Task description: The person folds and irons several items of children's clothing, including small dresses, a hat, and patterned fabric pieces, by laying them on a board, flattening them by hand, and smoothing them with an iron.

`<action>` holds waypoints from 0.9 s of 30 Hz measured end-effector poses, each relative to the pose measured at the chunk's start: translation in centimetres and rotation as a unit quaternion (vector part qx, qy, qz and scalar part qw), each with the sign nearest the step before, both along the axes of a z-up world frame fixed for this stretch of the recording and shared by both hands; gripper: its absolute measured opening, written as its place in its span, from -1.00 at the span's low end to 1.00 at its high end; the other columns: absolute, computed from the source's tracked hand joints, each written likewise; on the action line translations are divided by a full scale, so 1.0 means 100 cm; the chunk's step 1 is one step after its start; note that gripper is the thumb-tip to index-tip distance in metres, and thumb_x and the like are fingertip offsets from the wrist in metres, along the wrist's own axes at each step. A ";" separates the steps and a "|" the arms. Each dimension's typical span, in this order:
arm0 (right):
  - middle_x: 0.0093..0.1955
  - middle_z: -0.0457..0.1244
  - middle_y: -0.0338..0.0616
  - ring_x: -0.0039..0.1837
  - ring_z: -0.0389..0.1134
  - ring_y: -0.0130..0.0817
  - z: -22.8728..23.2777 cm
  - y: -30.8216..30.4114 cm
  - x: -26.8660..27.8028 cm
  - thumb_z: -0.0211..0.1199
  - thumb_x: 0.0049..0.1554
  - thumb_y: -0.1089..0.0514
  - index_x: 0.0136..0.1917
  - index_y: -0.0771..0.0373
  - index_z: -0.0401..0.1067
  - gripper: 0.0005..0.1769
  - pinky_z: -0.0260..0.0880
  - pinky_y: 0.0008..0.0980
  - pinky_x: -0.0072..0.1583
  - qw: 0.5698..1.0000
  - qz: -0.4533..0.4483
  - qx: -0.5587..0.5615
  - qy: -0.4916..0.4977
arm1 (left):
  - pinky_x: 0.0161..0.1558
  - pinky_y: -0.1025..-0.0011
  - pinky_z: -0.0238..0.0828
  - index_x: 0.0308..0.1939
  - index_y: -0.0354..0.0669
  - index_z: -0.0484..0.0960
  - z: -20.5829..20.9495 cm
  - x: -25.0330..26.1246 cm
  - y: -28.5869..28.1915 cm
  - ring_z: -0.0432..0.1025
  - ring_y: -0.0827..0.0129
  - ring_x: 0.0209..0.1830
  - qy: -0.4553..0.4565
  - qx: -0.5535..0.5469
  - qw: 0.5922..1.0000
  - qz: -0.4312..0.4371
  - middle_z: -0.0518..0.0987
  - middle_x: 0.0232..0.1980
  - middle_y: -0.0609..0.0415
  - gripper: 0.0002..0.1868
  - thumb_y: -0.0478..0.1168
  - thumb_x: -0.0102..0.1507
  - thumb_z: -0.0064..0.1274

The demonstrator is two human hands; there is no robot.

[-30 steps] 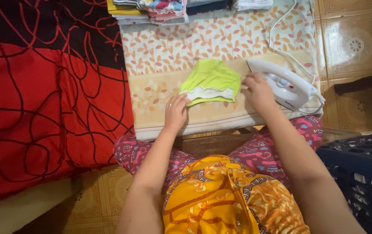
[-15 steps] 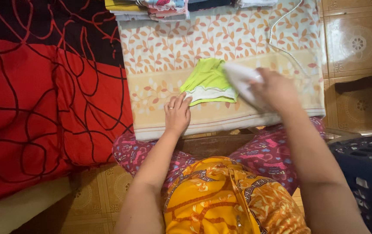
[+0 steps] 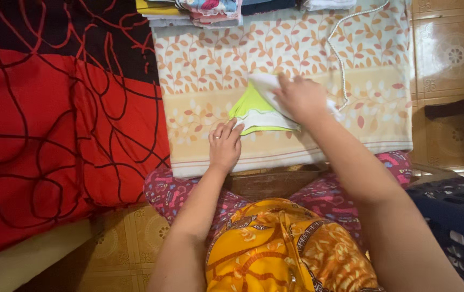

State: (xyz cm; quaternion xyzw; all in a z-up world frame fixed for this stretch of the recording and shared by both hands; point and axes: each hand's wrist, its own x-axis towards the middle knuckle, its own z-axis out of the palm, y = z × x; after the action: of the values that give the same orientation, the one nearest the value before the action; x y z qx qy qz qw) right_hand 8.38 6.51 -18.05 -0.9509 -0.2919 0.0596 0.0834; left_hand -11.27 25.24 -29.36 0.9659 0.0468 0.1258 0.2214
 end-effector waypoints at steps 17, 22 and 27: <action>0.10 0.36 -0.02 0.23 0.28 -0.03 -0.057 -0.071 -0.047 0.22 -0.08 -0.24 0.12 0.04 0.52 -0.43 0.21 0.11 0.22 0.991 0.062 -0.073 -0.095 | 0.33 0.06 -0.02 -0.11 0.08 0.65 0.022 0.017 -0.005 0.31 0.16 0.29 -0.025 -0.052 0.997 0.059 0.60 0.17 0.19 -0.73 -0.25 0.11 0.18; 0.10 0.38 -0.12 0.25 0.36 -0.12 -0.073 -0.055 -0.079 0.29 -0.05 0.04 0.05 0.05 0.47 -0.64 0.29 0.15 0.34 0.975 0.081 0.110 -0.176 | 0.34 0.11 0.09 -0.06 -0.04 0.62 0.051 0.037 0.005 0.43 0.09 0.21 -0.089 -0.167 0.979 -0.076 0.61 0.05 -0.03 -0.75 -0.25 0.19 0.24; -0.17 0.34 -0.18 -0.24 0.30 -0.29 -0.047 -0.082 -0.048 0.25 0.22 0.15 0.20 0.15 0.45 -0.73 0.32 -0.26 -0.17 0.854 -0.212 0.331 0.341 | 0.22 0.21 0.39 0.02 -0.12 0.55 0.067 0.040 0.021 0.52 0.34 -0.06 0.036 -0.564 0.825 -0.008 0.63 -0.08 0.07 -0.78 -0.29 0.30 0.15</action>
State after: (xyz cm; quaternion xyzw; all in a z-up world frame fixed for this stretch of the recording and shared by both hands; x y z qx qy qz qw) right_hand 3.60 -1.71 -22.76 -0.8260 -0.0386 0.2604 0.4985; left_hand -7.23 27.30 -22.69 0.6765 0.1100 0.0410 0.7270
